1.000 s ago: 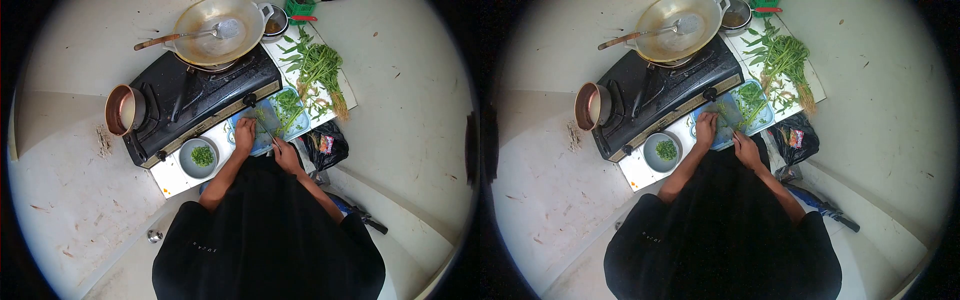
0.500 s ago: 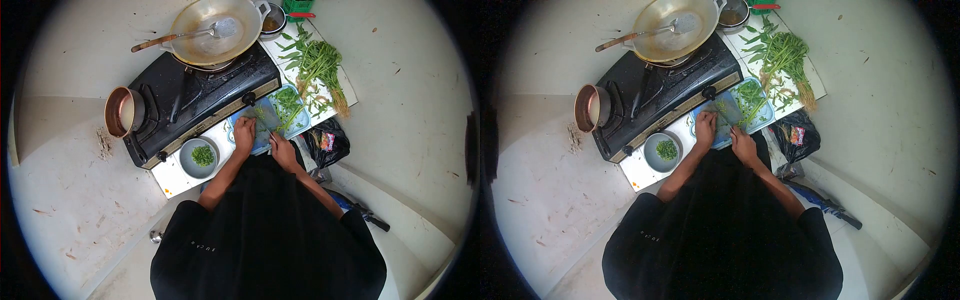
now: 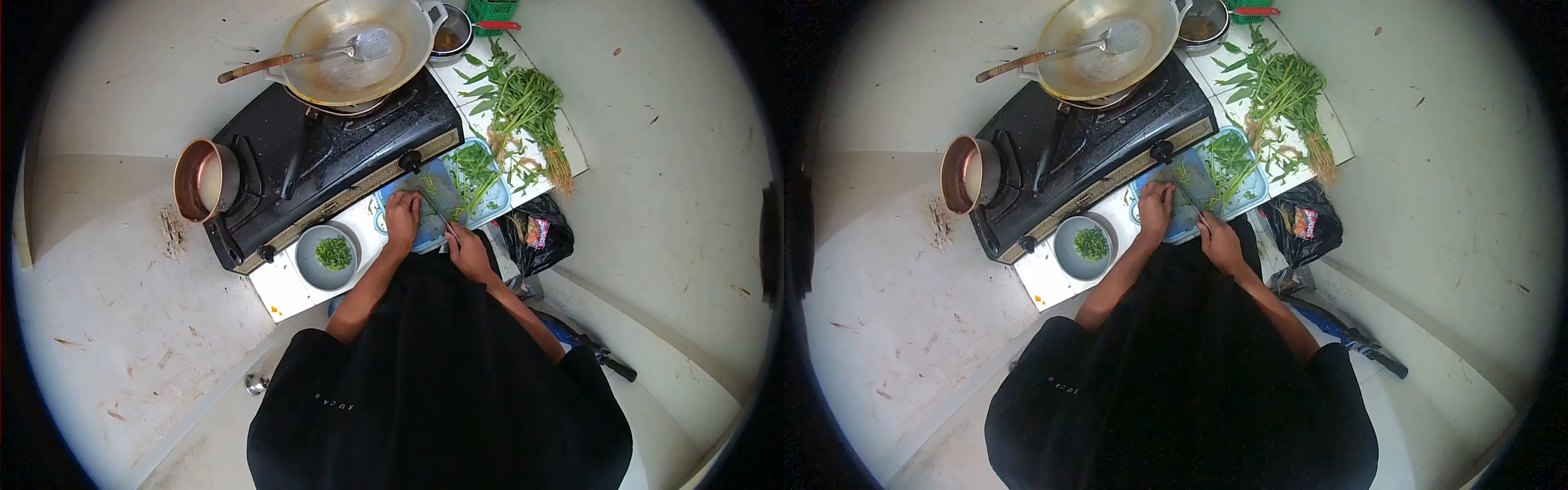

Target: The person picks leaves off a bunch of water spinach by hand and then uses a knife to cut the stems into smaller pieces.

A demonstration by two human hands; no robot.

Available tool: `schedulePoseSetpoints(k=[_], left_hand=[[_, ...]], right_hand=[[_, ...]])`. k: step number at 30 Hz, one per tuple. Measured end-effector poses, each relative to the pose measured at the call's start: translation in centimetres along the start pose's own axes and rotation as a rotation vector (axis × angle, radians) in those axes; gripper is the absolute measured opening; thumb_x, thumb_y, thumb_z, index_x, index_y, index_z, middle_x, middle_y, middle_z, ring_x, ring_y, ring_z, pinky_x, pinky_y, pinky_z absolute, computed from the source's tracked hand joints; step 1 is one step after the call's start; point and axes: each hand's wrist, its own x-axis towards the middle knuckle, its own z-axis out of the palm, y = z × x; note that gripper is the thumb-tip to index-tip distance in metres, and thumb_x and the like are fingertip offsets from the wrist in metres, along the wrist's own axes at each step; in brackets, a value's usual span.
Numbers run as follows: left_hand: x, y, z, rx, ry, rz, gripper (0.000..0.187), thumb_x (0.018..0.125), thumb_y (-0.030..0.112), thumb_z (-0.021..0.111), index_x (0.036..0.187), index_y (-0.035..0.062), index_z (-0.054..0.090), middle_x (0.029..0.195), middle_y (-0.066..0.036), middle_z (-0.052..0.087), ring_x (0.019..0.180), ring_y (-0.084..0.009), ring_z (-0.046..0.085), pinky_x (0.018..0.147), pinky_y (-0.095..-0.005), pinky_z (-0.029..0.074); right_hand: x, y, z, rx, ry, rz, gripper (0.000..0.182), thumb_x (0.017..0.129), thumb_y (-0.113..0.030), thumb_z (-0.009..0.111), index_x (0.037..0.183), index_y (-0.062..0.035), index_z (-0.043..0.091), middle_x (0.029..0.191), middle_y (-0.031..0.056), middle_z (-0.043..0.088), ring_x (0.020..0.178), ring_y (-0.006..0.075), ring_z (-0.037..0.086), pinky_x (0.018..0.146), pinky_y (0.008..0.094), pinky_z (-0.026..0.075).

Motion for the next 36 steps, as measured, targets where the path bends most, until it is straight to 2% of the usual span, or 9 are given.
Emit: schedulePoseSetpoints(k=[1,3,4,13,16,18,31,36], left_hand=[[0.0,-0.1,0.0,0.005,0.002,0.02,0.009,0.088,0.003,0.068,0.094,-0.0005,0.074,0.093,-0.017,0.067,0.091,-0.0378,0.062,0.081,-0.0465,0.05],[-0.1,0.0,0.0,0.008,-0.003,0.041,0.009,0.088,0.003,0.068,0.094,-0.0007,0.074,0.092,-0.017,0.066,0.09,-0.0375,0.062,0.081,-0.0463,0.05],[-0.1,0.1,-0.1,0.023,-0.003,0.06,0.009,0.088,0.003,0.068,0.095,-0.0007,0.074,0.091,-0.017,0.066,0.089,-0.0371,0.061,0.08,-0.0459,0.05],[-0.6,0.1,-0.2,0.062,0.029,0.07,0.012,0.088,0.001,0.067,0.098,-0.0006,0.074,0.091,-0.015,0.065,0.088,-0.0355,0.06,0.08,-0.0447,0.05],[-0.5,0.2,-0.2,0.027,0.031,0.057,0.013,0.088,0.0,0.067,0.099,-0.0005,0.074,0.091,-0.016,0.066,0.088,-0.0353,0.061,0.08,-0.0446,0.05],[-0.4,0.2,-0.2,0.011,0.035,0.044,0.014,0.088,0.0,0.067,0.1,-0.0005,0.074,0.091,-0.016,0.066,0.088,-0.0353,0.061,0.08,-0.0446,0.05],[-0.5,0.1,0.0,0.039,0.033,0.02,0.011,0.089,0.002,0.068,0.098,-0.0013,0.074,0.09,-0.018,0.065,0.088,-0.038,0.061,0.08,-0.0466,0.05],[-0.5,0.1,0.0,0.046,0.033,0.008,0.011,0.089,0.002,0.068,0.097,-0.0015,0.074,0.09,-0.018,0.065,0.089,-0.038,0.061,0.08,-0.0462,0.05]], right_hand=[[0.1,-0.1,0.1,0.001,0.0,0.002,0.029,0.1,-0.016,0.058,0.125,-0.0007,0.062,0.107,0.0263,0.069,0.1,0.0472,0.065,0.083,0.0474,0.054],[0.4,-0.4,0.2,-0.078,0.03,0.009,0.026,0.1,-0.02,0.057,0.123,-0.0063,0.062,0.104,0.0241,0.069,0.094,0.0476,0.066,0.078,0.0546,0.053],[0.7,-0.6,0.3,-0.078,0.032,0.013,0.026,0.1,-0.02,0.057,0.123,-0.0063,0.062,0.104,0.0241,0.069,0.094,0.0476,0.066,0.078,0.0546,0.053],[1.0,-0.7,-0.2,0.124,0.097,-0.085,0.023,0.1,-0.016,0.057,0.118,-0.0021,0.061,0.102,0.0241,0.069,0.096,0.0475,0.065,0.078,0.0504,0.052],[0.6,-0.2,-0.5,0.15,0.015,-0.086,0.02,0.1,-0.014,0.056,0.114,-0.0006,0.061,0.099,0.0249,0.068,0.094,0.0482,0.064,0.078,0.0502,0.051],[0.6,0.0,-0.5,0.141,-0.018,-0.067,0.025,0.101,-0.015,0.058,0.119,0.001,0.063,0.103,0.0269,0.068,0.1,0.0478,0.065,0.08,0.0448,0.053],[0.4,0.0,-0.3,0.188,-0.025,-0.06,0.024,0.101,-0.014,0.059,0.117,0.0032,0.063,0.104,0.0261,0.069,0.1,0.0465,0.066,0.081,0.0424,0.054],[0.4,0.0,-0.1,0.191,0.037,-0.108,0.023,0.101,-0.015,0.06,0.117,0.0017,0.063,0.1,0.0268,0.068,0.098,0.0482,0.064,0.079,0.0439,0.053]])
